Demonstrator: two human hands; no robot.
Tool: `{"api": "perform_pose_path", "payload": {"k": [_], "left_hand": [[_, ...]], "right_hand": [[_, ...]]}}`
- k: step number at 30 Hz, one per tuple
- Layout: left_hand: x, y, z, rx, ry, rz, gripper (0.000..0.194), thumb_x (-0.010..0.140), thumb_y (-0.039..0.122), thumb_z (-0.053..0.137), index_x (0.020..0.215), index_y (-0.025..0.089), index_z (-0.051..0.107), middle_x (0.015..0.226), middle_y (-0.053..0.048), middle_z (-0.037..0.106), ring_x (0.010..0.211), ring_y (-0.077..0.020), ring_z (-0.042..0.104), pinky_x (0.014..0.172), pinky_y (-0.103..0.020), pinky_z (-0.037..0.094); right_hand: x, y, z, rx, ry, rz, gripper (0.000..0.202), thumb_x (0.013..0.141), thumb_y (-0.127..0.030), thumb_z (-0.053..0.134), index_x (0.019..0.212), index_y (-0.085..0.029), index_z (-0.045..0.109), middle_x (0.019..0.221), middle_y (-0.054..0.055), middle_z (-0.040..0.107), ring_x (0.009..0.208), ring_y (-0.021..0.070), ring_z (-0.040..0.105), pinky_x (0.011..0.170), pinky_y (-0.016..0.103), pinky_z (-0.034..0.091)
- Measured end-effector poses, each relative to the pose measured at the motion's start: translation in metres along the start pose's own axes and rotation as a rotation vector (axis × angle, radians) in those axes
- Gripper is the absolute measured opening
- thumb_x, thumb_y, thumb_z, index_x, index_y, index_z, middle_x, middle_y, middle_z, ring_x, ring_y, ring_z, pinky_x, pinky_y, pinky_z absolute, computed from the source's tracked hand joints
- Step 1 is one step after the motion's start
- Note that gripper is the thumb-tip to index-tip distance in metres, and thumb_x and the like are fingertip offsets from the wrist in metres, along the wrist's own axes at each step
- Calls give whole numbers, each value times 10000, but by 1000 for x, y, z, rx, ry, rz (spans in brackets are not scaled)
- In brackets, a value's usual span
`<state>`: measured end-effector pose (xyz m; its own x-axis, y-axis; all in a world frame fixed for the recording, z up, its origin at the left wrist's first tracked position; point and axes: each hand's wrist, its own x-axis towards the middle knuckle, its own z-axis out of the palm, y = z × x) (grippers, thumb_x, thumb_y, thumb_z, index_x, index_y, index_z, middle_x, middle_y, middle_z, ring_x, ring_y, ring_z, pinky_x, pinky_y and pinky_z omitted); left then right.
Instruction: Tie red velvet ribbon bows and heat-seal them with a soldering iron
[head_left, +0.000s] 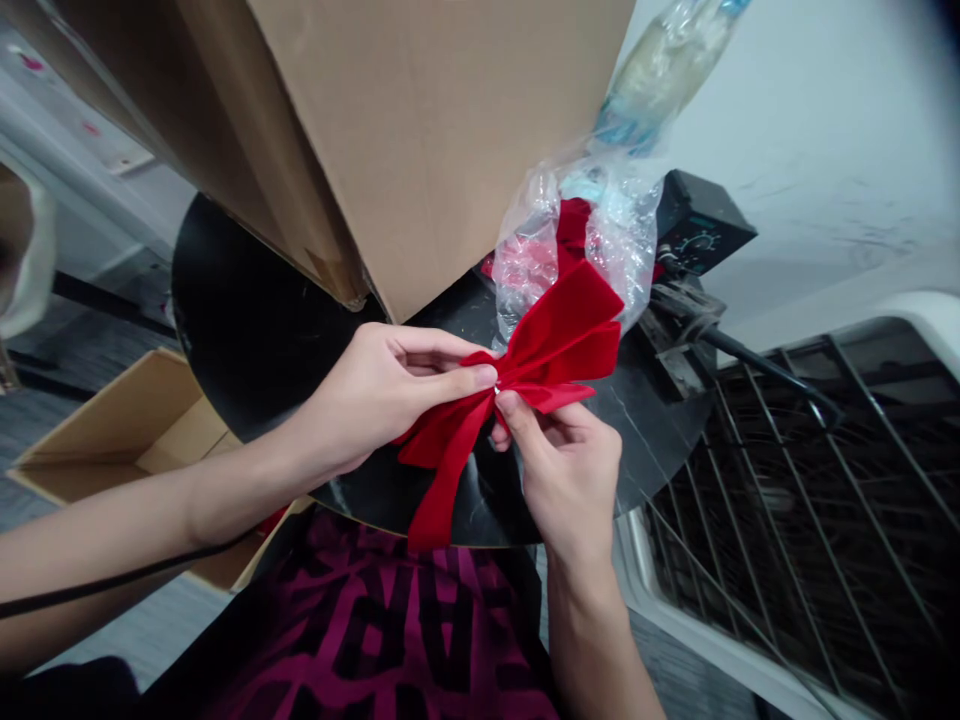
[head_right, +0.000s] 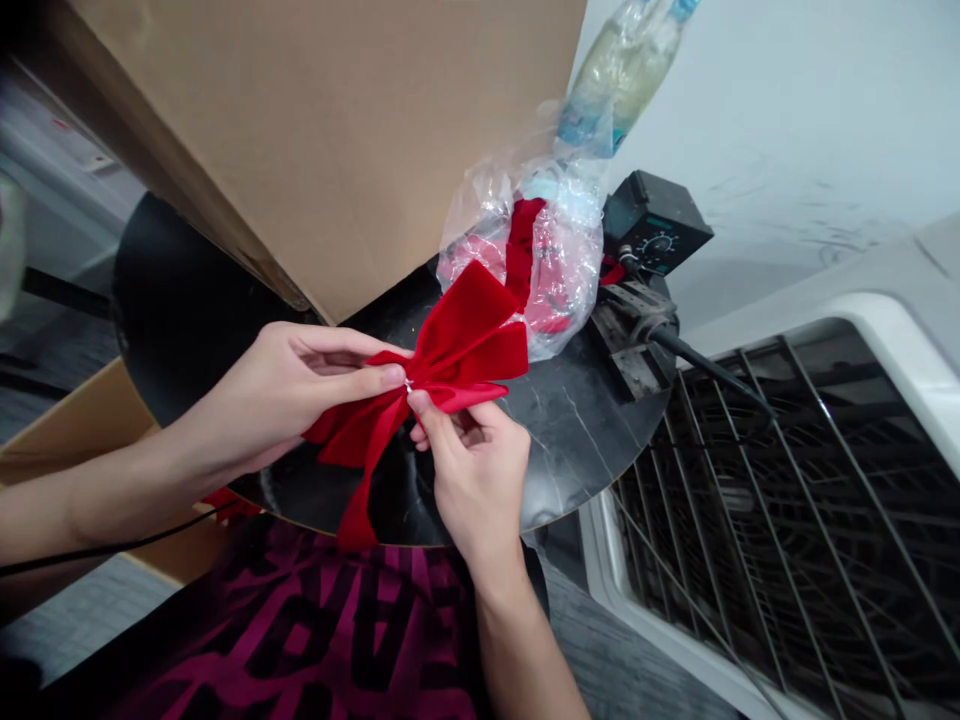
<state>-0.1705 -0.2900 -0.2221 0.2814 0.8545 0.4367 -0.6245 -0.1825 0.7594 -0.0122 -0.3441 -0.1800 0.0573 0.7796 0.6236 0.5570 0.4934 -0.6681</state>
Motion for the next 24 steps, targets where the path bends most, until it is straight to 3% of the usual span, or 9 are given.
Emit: {"api": "perform_pose_path", "payload": {"k": [4, 11, 15, 17, 20, 24], "left_hand": [[2, 0, 4, 139, 91, 127, 132, 817, 278, 840, 939, 228, 854, 897, -9, 832, 849, -217, 793, 839, -319, 653], [1, -1, 11, 462, 248, 349, 98, 841, 350, 820, 935, 339, 840, 1089, 50, 819, 1081, -266, 758, 1097, -426, 549], [0, -1, 12, 562, 224, 416, 84, 885, 359, 776, 932, 320, 835, 1104, 36, 817, 1070, -243, 756, 1067, -406, 561], [1, 4, 11, 596, 154, 430, 89, 886, 317, 773, 922, 278, 844, 1114, 9, 815, 1066, -229, 754, 1044, -357, 567], [4, 14, 3, 506, -29, 320, 163, 933, 281, 703, 924, 247, 862, 1128, -16, 811, 1112, -226, 741, 1038, -305, 561], [13, 22, -14, 164, -178, -79, 155, 922, 263, 721, 896, 226, 869, 961, -37, 835, 985, -222, 784, 915, -281, 619]], "right_hand": [[4, 2, 1, 30, -19, 24, 196, 864, -321, 778, 756, -168, 719, 607, -3, 683, 543, 124, 638, 539, 243, 552], [10, 6, 5, 133, -31, 67, 213, 873, -330, 787, 785, -150, 717, 611, -4, 673, 546, 111, 617, 544, 236, 538], [13, 9, 4, 187, -62, 73, 206, 886, -322, 780, 804, -142, 723, 617, -4, 667, 553, 104, 607, 549, 232, 529], [14, 11, 3, 194, -58, 77, 202, 883, -317, 784, 809, -139, 727, 616, -3, 669, 549, 102, 606, 543, 229, 526], [14, 10, -2, 180, -62, 95, 197, 877, -307, 789, 791, -141, 726, 602, -7, 668, 534, 97, 607, 529, 216, 518], [14, 4, -11, 152, -162, 132, 190, 865, -293, 799, 757, -151, 731, 595, -10, 674, 521, 87, 609, 518, 194, 509]]}}
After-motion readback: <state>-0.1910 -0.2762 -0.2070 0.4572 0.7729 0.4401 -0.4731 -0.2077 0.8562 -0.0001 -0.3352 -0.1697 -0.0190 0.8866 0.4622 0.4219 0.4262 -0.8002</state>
